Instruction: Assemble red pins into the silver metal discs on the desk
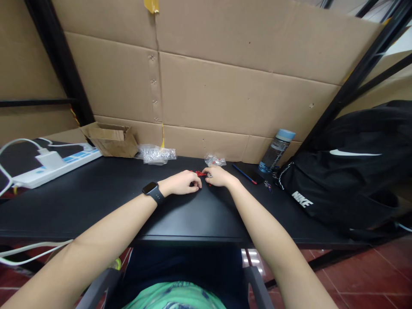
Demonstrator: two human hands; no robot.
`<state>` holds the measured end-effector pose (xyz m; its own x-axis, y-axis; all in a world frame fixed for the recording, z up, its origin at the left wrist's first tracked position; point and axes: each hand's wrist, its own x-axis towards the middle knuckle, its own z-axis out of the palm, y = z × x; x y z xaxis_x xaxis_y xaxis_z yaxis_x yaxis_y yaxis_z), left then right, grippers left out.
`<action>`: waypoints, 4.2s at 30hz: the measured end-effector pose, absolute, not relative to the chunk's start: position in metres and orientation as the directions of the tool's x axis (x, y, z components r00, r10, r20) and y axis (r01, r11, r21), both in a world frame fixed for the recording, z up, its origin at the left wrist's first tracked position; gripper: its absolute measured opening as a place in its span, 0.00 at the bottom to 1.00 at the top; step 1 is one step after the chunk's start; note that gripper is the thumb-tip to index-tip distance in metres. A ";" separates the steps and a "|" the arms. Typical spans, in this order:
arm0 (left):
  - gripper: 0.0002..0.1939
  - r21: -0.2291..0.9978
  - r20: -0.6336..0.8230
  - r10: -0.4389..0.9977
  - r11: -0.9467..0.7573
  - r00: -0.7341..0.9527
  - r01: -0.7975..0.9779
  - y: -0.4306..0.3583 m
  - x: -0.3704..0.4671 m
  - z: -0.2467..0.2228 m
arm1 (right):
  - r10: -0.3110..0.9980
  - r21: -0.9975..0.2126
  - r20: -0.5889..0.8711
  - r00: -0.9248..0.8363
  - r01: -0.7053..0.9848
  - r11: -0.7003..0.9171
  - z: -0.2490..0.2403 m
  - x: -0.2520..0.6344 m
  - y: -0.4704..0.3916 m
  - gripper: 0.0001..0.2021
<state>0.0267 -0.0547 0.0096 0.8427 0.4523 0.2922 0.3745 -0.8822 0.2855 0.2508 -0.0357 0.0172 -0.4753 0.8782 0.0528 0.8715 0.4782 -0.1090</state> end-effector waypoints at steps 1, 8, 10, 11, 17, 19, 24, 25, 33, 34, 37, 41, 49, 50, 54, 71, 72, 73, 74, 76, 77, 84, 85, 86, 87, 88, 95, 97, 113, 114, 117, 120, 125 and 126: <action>0.11 0.284 0.290 0.452 -0.882 0.843 0.375 -0.054 0.027 0.009 | 0.877 -0.108 0.052 -0.478 0.870 0.481 0.017 0.251 -0.035 0.20; 0.11 0.292 0.290 0.451 -0.882 0.844 0.371 -0.055 0.027 0.009 | 0.881 -0.197 0.101 -0.463 0.858 0.474 0.017 0.253 -0.035 0.23; 0.11 0.291 0.292 0.447 -0.884 0.845 0.367 -0.055 0.027 0.009 | 0.898 -0.222 0.111 -0.425 0.871 0.439 0.019 0.254 -0.036 0.23; 0.11 0.291 0.295 0.444 -0.885 0.846 0.363 -0.055 0.027 0.009 | 0.909 -0.227 0.116 -0.400 0.881 0.416 0.020 0.255 -0.037 0.22; 0.11 0.294 0.301 0.445 -0.885 0.843 0.362 -0.055 0.026 0.009 | 0.927 -0.244 0.114 -0.358 0.894 0.375 0.022 0.261 -0.035 0.23; 0.11 0.298 0.300 0.447 -0.883 0.843 0.363 -0.056 0.027 0.010 | 0.922 -0.244 0.129 -0.365 0.890 0.386 0.021 0.263 -0.034 0.24; 0.11 0.299 0.304 0.456 -0.879 0.837 0.370 -0.056 0.027 0.012 | 0.932 -0.225 0.136 -0.335 0.906 0.358 0.024 0.263 -0.036 0.25; 0.11 0.293 0.309 0.464 -0.877 0.830 0.381 -0.056 0.027 0.012 | 0.935 -0.222 0.138 -0.327 0.910 0.351 0.025 0.263 -0.037 0.25; 0.13 0.217 0.407 0.595 -0.800 0.693 0.559 -0.048 0.021 0.007 | 0.927 -0.229 0.156 -0.340 0.901 0.369 0.029 0.258 -0.041 0.24; 0.14 0.205 0.401 0.610 -0.787 0.684 0.582 -0.047 0.020 0.005 | 0.926 -0.229 0.160 -0.341 0.900 0.371 0.029 0.258 -0.042 0.24; 0.18 0.172 0.353 0.656 -0.746 0.667 0.643 -0.043 0.018 0.000 | 0.926 -0.236 0.164 -0.340 0.898 0.372 0.028 0.257 -0.042 0.24; 0.21 0.178 0.261 0.689 -0.723 0.676 0.668 -0.041 0.018 -0.005 | 0.932 -0.242 0.155 -0.326 0.903 0.356 0.029 0.257 -0.044 0.24; 0.18 0.105 0.376 0.665 -0.722 0.645 0.684 -0.039 0.015 -0.002 | 0.931 -0.247 0.151 -0.333 0.899 0.362 0.030 0.257 -0.045 0.23; 0.17 0.090 0.373 0.671 -0.713 0.640 0.695 -0.038 0.014 -0.001 | 0.931 -0.248 0.151 -0.332 0.899 0.361 0.029 0.257 -0.045 0.23; 0.15 0.072 0.391 0.673 -0.702 0.628 0.708 -0.034 0.011 0.000 | 0.932 -0.247 0.155 -0.328 0.901 0.358 0.028 0.258 -0.044 0.23; 0.13 0.122 0.377 0.705 -0.681 0.601 0.722 -0.028 0.008 -0.003 | 0.932 -0.249 0.140 -0.335 0.899 0.361 0.029 0.256 -0.045 0.21; 0.13 0.125 0.379 0.703 -0.683 0.602 0.719 -0.028 0.008 -0.002 | 0.930 -0.250 0.142 -0.339 0.897 0.365 0.028 0.256 -0.044 0.21; 0.13 0.128 0.382 0.700 -0.687 0.604 0.715 -0.028 0.008 -0.002 | 0.928 -0.250 0.144 -0.344 0.894 0.371 0.027 0.256 -0.043 0.21; 0.13 0.130 0.385 0.695 -0.692 0.607 0.710 -0.028 0.008 -0.002 | 0.926 -0.250 0.146 -0.349 0.892 0.376 0.026 0.257 -0.042 0.21; 0.12 0.137 0.389 0.687 -0.702 0.614 0.699 -0.029 0.009 -0.002 | 0.922 -0.245 0.146 -0.359 0.890 0.385 0.025 0.257 -0.041 0.20; 0.12 0.142 0.390 0.684 -0.706 0.617 0.694 -0.029 0.009 -0.002 | 0.920 -0.243 0.144 -0.365 0.888 0.390 0.025 0.256 -0.041 0.20; 0.11 0.189 0.393 0.682 -0.716 0.616 0.672 -0.032 0.012 -0.001 | 0.890 -0.174 0.133 -0.436 0.874 0.454 0.025 0.251 -0.042 0.16; 0.11 0.192 0.393 0.683 -0.716 0.616 0.671 -0.032 0.012 -0.002 | 0.889 -0.170 0.129 -0.440 0.873 0.457 0.026 0.251 -0.042 0.15; 0.11 0.194 0.395 0.682 -0.716 0.615 0.670 -0.032 0.012 -0.002 | 0.890 -0.170 0.121 -0.440 0.874 0.456 0.026 0.251 -0.042 0.16; 0.12 0.198 0.403 0.683 -0.715 0.610 0.670 -0.032 0.013 -0.003 | 0.891 -0.173 0.109 -0.440 0.875 0.453 0.026 0.251 -0.041 0.16; 0.13 0.205 0.416 0.682 -0.714 0.601 0.669 -0.032 0.013 -0.003 | 0.892 -0.176 0.093 -0.443 0.874 0.453 0.027 0.252 -0.041 0.16; 0.15 0.304 0.574 0.580 -0.807 0.578 0.507 -0.034 0.022 -0.001 | 0.878 -0.181 0.072 -0.472 0.860 0.477 0.028 0.254 -0.040 0.16; 0.13 0.341 0.582 0.563 -0.824 0.587 0.452 -0.037 0.024 0.002 | 0.881 -0.186 0.079 -0.467 0.861 0.474 0.027 0.253 -0.039 0.16; 0.04 0.398 0.544 0.588 -0.809 0.598 0.433 -0.045 0.023 0.011 | 0.871 -0.262 0.146 -0.469 0.831 0.491 0.025 0.249 -0.040 0.13; 0.05 0.396 0.546 0.587 -0.810 0.598 0.433 -0.044 0.023 0.010 | 0.869 -0.263 0.144 -0.473 0.829 0.494 0.025 0.248 -0.041 0.13; 0.05 0.387 0.559 0.578 -0.816 0.595 0.429 -0.043 0.024 0.009 | 0.852 -0.287 0.148 -0.503 0.802 0.523 0.027 0.247 -0.042 0.14; 0.05 0.376 0.575 0.565 -0.825 0.592 0.422 -0.042 0.024 0.008 | 0.840 -0.320 0.154 -0.520 0.778 0.541 0.027 0.245 -0.043 0.17; 0.06 0.392 0.561 0.577 -0.817 0.594 0.423 -0.043 0.024 0.008 | 0.850 -0.288 0.121 -0.512 0.801 0.524 0.029 0.243 -0.046 0.14; 0.06 0.394 0.557 0.581 -0.814 0.593 0.427 -0.043 0.024 0.009 | 0.852 -0.285 0.118 -0.510 0.805 0.521 0.028 0.242 -0.047 0.14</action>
